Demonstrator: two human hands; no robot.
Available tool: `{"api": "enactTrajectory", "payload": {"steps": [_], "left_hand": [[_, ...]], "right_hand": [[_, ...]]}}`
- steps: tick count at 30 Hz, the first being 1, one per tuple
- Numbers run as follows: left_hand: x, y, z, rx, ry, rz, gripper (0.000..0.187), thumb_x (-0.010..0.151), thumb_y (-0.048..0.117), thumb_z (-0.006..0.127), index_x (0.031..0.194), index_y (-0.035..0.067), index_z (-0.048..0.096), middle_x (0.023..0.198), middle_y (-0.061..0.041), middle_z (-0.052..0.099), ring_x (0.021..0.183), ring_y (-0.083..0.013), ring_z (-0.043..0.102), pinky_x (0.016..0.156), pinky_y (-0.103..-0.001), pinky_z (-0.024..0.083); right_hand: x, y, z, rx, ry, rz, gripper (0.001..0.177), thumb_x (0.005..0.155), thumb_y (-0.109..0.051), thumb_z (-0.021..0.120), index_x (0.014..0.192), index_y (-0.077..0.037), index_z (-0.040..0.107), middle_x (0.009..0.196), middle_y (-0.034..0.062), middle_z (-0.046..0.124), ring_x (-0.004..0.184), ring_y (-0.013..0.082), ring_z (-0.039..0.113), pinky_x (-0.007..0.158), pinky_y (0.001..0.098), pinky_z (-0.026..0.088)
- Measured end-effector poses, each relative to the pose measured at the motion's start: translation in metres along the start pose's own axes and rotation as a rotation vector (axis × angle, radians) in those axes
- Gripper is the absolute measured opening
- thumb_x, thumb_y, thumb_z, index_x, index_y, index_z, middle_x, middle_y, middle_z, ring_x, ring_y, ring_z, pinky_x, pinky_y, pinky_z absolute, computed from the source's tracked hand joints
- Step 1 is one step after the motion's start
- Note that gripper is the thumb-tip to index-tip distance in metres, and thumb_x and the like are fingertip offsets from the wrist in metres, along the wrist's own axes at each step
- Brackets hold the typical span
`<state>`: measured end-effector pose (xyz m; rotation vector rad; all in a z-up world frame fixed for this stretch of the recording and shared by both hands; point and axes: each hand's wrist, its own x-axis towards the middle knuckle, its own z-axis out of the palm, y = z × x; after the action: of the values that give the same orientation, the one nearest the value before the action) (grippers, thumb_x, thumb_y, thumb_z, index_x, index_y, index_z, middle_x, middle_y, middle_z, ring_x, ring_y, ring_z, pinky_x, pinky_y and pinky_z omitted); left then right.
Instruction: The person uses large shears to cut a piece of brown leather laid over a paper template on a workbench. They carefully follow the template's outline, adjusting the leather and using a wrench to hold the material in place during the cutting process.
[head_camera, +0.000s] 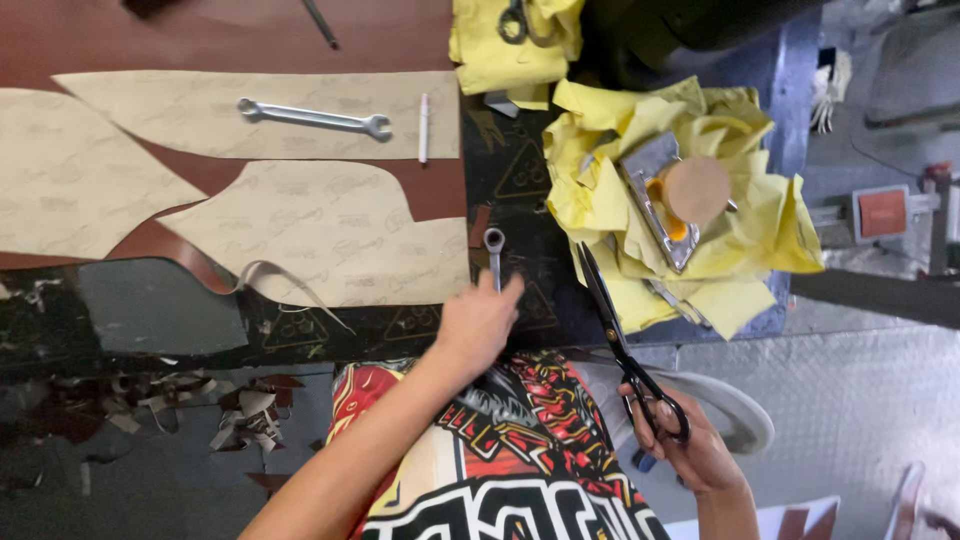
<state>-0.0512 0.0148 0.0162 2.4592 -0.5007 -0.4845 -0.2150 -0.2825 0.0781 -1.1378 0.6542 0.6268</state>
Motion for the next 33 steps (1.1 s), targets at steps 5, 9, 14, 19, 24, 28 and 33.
{"api": "enactTrajectory", "payload": {"steps": [5, 9, 14, 19, 24, 28, 33], "left_hand": [[0.005, -0.008, 0.033, 0.232, 0.087, 0.012, 0.021, 0.092, 0.014, 0.065, 0.113, 0.012, 0.059, 0.096, -0.011, 0.06, 0.08, -0.0256, 0.068, 0.057, -0.037, 0.056], [0.005, -0.004, 0.034, 0.307, 0.237, -0.085, 0.032, 0.083, 0.012, 0.063, 0.115, 0.013, 0.06, 0.089, -0.01, 0.06, 0.073, -0.0238, 0.067, 0.05, -0.034, 0.055], [0.004, -0.01, 0.036, 0.367, 0.289, -0.023, 0.032, 0.081, 0.013, 0.066, 0.112, 0.008, 0.064, 0.085, -0.009, 0.061, 0.078, -0.0253, 0.066, 0.063, -0.038, 0.052], [0.0, -0.015, 0.036, 0.24, 0.18, 0.07, 0.016, 0.074, 0.011, 0.067, 0.089, 0.009, 0.067, 0.09, -0.011, 0.064, 0.086, -0.0295, 0.066, 0.067, -0.044, 0.05], [-0.012, -0.043, -0.003, -0.186, 0.062, -0.031, 0.009, 0.078, 0.002, 0.063, 0.085, 0.005, 0.068, 0.089, -0.016, 0.066, 0.09, -0.0383, 0.065, 0.077, -0.049, 0.053], [-0.027, -0.115, -0.072, -0.237, 0.021, -0.021, 0.028, 0.074, -0.005, 0.061, 0.096, 0.007, 0.074, 0.092, -0.017, 0.07, 0.094, -0.0377, 0.066, 0.083, -0.047, 0.053], [-0.012, -0.194, -0.146, 0.117, -0.242, -0.095, 0.019, 0.087, 0.015, 0.066, 0.103, 0.017, 0.077, 0.1, -0.009, 0.072, 0.105, -0.0316, 0.064, 0.09, -0.049, 0.047]], "right_hand": [[0.02, -0.015, 0.009, -0.028, -0.057, 0.007, 0.065, 0.092, -0.04, 0.067, 0.131, 0.012, 0.058, 0.068, 0.0056, 0.052, 0.06, 0.0127, 0.044, 0.049, 0.0257, 0.034], [0.024, -0.015, 0.013, -0.069, -0.075, -0.006, 0.067, 0.092, -0.042, 0.066, 0.131, 0.011, 0.059, 0.067, 0.0054, 0.052, 0.058, 0.0121, 0.043, 0.05, 0.0254, 0.035], [0.028, -0.008, 0.012, -0.096, -0.079, 0.03, 0.067, 0.09, -0.044, 0.066, 0.13, 0.01, 0.06, 0.066, 0.0052, 0.052, 0.054, 0.0115, 0.042, 0.048, 0.0252, 0.034], [0.031, -0.007, 0.014, -0.073, -0.056, 0.046, 0.067, 0.089, -0.044, 0.066, 0.132, 0.007, 0.059, 0.066, 0.0037, 0.051, 0.055, 0.0111, 0.043, 0.047, 0.0254, 0.033], [0.032, -0.016, 0.012, -0.067, -0.086, -0.033, 0.066, 0.092, -0.042, 0.066, 0.132, 0.01, 0.058, 0.069, 0.0044, 0.051, 0.06, 0.012, 0.045, 0.053, 0.0254, 0.035], [0.039, -0.031, 0.011, -0.106, -0.1, -0.074, 0.066, 0.094, -0.043, 0.064, 0.132, 0.011, 0.058, 0.071, 0.0046, 0.051, 0.063, 0.0126, 0.046, 0.053, 0.0261, 0.035], [0.063, -0.055, 0.024, -0.217, -0.126, -0.031, 0.059, 0.095, -0.04, 0.062, 0.129, 0.008, 0.062, 0.065, 0.0055, 0.052, 0.053, 0.0116, 0.042, 0.048, 0.0249, 0.033]]}}
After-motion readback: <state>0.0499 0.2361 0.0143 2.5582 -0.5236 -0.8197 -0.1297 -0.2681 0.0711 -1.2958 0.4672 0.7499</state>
